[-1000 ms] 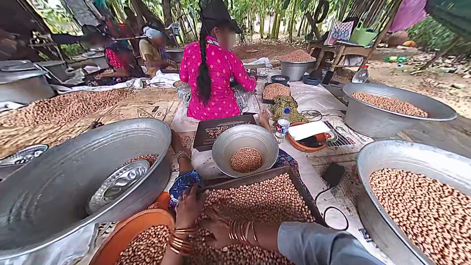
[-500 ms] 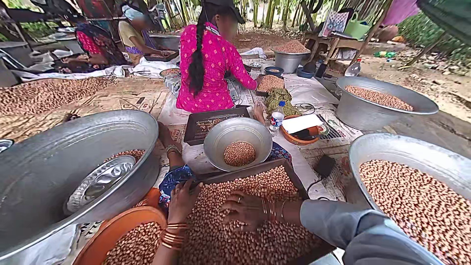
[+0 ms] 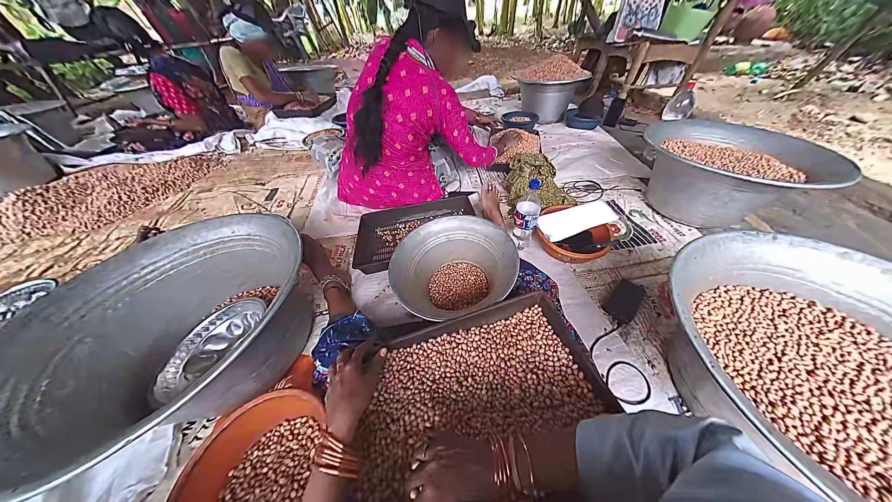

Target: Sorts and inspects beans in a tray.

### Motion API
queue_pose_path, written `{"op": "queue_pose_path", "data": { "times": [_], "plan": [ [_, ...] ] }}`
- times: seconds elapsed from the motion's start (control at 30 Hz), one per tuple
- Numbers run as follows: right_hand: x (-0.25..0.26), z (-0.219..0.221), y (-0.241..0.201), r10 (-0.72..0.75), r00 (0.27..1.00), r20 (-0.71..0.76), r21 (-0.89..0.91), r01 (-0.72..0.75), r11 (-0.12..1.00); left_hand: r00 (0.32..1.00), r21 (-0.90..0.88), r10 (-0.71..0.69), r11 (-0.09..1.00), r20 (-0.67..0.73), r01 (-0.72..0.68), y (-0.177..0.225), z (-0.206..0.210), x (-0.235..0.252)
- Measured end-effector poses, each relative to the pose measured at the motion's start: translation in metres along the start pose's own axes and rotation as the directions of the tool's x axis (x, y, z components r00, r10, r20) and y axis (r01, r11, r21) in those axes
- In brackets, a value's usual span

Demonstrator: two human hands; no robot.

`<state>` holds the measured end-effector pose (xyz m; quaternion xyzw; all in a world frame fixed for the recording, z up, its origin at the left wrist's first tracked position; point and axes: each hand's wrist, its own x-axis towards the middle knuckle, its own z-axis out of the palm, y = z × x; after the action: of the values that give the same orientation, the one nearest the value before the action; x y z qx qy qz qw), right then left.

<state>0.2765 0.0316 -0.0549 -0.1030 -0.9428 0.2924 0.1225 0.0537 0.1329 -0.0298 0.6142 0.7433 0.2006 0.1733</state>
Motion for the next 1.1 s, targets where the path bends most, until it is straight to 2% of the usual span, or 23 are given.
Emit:
{"op": "queue_pose_path", "data": {
  "times": [0.17, 0.23, 0.33, 0.47, 0.6, 0.7, 0.77, 0.8, 0.9, 0.97, 1.07, 1.1],
  "plan": [
    [-0.065, -0.034, 0.035, -0.077, 0.997, 0.013, -0.306, 0.078, 0.949, 1.000, -0.014, 0.023, 1.000, 0.010, -0.023, 0.000, 0.001, 0.008],
    [-0.067, -0.052, 0.062, -0.098, 0.995, 0.023, -0.424, 0.098, 0.900, 1.000, -0.012, 0.024, 1.000, 0.017, -0.024, 0.001, 0.001, 0.010],
    [-0.037, -0.070, 0.098, -0.044, 0.999, 0.005, -0.520, 0.040, 0.853, 1.000, 0.005, 0.017, 1.000, 0.026, -0.017, 0.001, 0.001, 0.012],
    [0.034, -0.062, 0.116, 0.044, 0.995, -0.092, -0.439, -0.080, 0.895, 1.000, 0.034, 0.006, 0.999, 0.021, -0.007, -0.003, 0.000, 0.011],
    [0.084, -0.027, 0.086, 0.175, 0.983, -0.049, -0.223, -0.182, 0.958, 1.000, 0.048, -0.015, 0.999, 0.020, 0.014, -0.002, 0.000, 0.004],
    [0.075, -0.004, 0.046, 0.119, 0.988, 0.104, -0.044, -0.115, 0.992, 0.996, 0.077, -0.083, 0.994, 0.041, 0.079, 0.006, -0.003, -0.002],
    [0.043, 0.004, 0.020, 0.044, 0.994, 0.097, 0.061, -0.050, 0.997, 0.991, 0.075, -0.119, 0.991, 0.059, 0.115, 0.011, -0.006, -0.004],
    [0.024, 0.002, 0.009, 0.051, 0.993, 0.109, 0.081, -0.060, 0.995, 0.989, 0.066, -0.126, 0.991, 0.073, 0.121, 0.013, -0.008, -0.004],
    [-0.032, -0.018, 0.003, 0.090, 0.988, 0.127, -0.023, -0.088, 0.996, 0.989, 0.030, -0.115, 0.993, 0.092, 0.113, 0.015, -0.009, -0.001],
    [-0.059, -0.036, 0.018, 0.095, 0.987, 0.127, -0.181, -0.071, 0.981, 0.988, 0.011, -0.110, 0.994, 0.110, 0.109, 0.014, -0.009, 0.003],
    [-0.072, -0.061, 0.064, -0.060, 0.998, -0.001, -0.530, 0.050, 0.847, 0.988, -0.006, -0.093, 0.995, 0.120, 0.095, 0.016, -0.009, 0.007],
    [-0.068, -0.070, 0.080, -0.071, 0.997, -0.013, -0.585, 0.050, 0.809, 0.988, 0.000, -0.093, 0.996, 0.124, 0.094, 0.017, -0.009, 0.008]
  ]
}}
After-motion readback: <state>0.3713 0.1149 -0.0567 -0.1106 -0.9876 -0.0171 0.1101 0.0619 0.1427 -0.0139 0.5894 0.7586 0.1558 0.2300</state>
